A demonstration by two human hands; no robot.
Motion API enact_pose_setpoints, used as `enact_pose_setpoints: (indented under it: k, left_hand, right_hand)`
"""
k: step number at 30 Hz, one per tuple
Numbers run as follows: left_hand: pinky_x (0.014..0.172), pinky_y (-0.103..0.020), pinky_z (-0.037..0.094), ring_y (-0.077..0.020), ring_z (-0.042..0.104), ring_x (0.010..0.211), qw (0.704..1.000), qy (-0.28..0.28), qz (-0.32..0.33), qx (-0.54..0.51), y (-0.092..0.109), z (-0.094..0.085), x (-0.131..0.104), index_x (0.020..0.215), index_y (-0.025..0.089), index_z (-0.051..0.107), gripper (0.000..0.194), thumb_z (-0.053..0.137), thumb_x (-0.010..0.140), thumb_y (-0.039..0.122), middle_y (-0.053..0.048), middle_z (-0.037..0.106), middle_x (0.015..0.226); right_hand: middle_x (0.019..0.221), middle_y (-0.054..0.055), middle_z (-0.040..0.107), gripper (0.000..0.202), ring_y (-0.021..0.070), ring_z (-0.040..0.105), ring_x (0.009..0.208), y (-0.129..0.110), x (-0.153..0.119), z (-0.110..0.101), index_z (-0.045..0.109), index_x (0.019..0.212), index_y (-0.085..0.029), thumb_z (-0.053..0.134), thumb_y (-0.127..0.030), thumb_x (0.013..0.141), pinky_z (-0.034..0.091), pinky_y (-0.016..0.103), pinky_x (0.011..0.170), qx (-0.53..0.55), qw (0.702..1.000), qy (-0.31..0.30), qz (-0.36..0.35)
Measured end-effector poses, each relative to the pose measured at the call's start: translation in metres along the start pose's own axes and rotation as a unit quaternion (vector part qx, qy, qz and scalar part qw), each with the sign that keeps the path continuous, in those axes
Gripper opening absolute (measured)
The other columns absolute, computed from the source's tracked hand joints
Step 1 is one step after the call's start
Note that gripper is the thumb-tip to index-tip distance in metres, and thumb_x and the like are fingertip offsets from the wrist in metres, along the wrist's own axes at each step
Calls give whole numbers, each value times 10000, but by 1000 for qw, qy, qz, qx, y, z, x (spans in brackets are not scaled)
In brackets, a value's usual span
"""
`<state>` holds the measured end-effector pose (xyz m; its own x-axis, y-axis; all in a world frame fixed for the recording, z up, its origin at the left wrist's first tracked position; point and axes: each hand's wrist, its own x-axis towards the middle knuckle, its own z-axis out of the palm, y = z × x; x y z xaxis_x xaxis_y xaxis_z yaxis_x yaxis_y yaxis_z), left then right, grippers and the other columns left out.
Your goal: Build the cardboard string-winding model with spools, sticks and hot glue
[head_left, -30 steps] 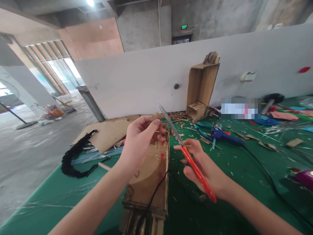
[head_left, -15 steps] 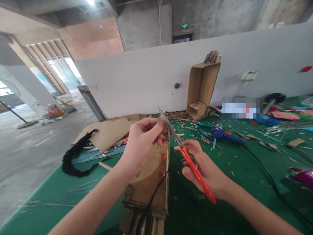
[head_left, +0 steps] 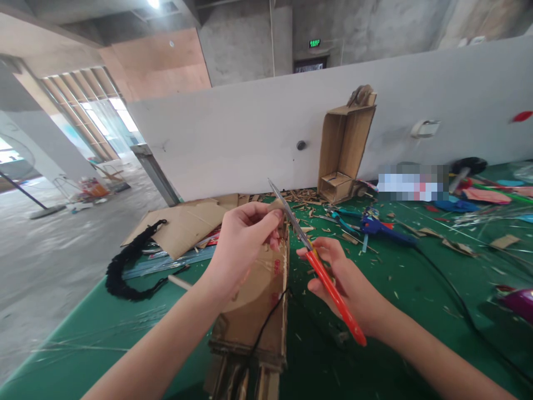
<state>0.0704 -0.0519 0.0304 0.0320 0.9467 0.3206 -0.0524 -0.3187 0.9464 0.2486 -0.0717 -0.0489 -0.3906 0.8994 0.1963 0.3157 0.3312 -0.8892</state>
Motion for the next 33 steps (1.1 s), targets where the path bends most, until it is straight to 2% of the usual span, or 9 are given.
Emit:
enact_pose_setpoints:
  k: [5,11,14,17,21,25,28,33]
  left_hand:
    - [413,-166,380,-44,479,427,1000,2,5,11,0,-1,0,633,142,570,162,631,767,209,27,512,541]
    - [413,-164,390,-48,485,437,1000,1,-9,-14,0,-1,-1,659,151,565,145,636,768,215,25,526,563]
    - [439,-174,433,-80,544,533,998,12,-18,-55,1,-1,0,708,172,577,95,640,762,217,15,567,644]
    - [420,-164,428,-87,547,577,997,36,-11,-60,2,-1,1,751,176,619,66,646,759,235,16,552,662]
    - [403,-152,414,-77,549,543,997,56,-4,-51,1,-1,2,772,172,619,99,677,742,246,24,545,637]
    - [415,-159,423,-96,607,566,996,56,-11,-74,0,1,0,800,190,565,160,699,724,233,18,603,706]
    - [441,-178,446,-112,632,606,992,41,-36,-117,2,2,-2,785,183,552,167,702,725,226,0,629,776]
    - [437,-159,402,-72,588,581,978,31,-79,-190,4,4,-3,765,172,572,144,708,731,202,27,595,724]
  right_hand:
    - [829,10,582,452,170,606,719,3,4,2,306,1133,-246,563,-400,795,504,328,676,-13,998,45,-28]
    - [693,-17,627,349,164,591,544,-2,7,-1,358,1007,-237,566,-406,784,461,295,544,-96,991,85,-24]
    - [744,6,630,362,172,609,610,0,6,0,357,996,-239,581,-416,773,473,300,580,-72,991,99,-50]
    - [797,11,606,382,155,588,627,2,3,2,339,1026,-249,584,-408,781,477,286,569,-26,993,105,-42]
    - [908,14,534,390,104,483,544,-2,1,3,273,1085,-279,530,-403,820,454,263,504,52,994,82,-51]
    - [982,24,475,389,145,518,746,-3,0,5,263,1124,-308,521,-374,841,487,312,677,53,991,57,-105]
    - [1039,39,449,429,143,502,774,-1,0,8,248,1156,-313,533,-356,837,491,320,703,63,993,45,-91]
    - [1052,51,444,428,130,479,742,0,-1,12,242,1153,-293,528,-351,840,487,319,710,83,993,39,-76]
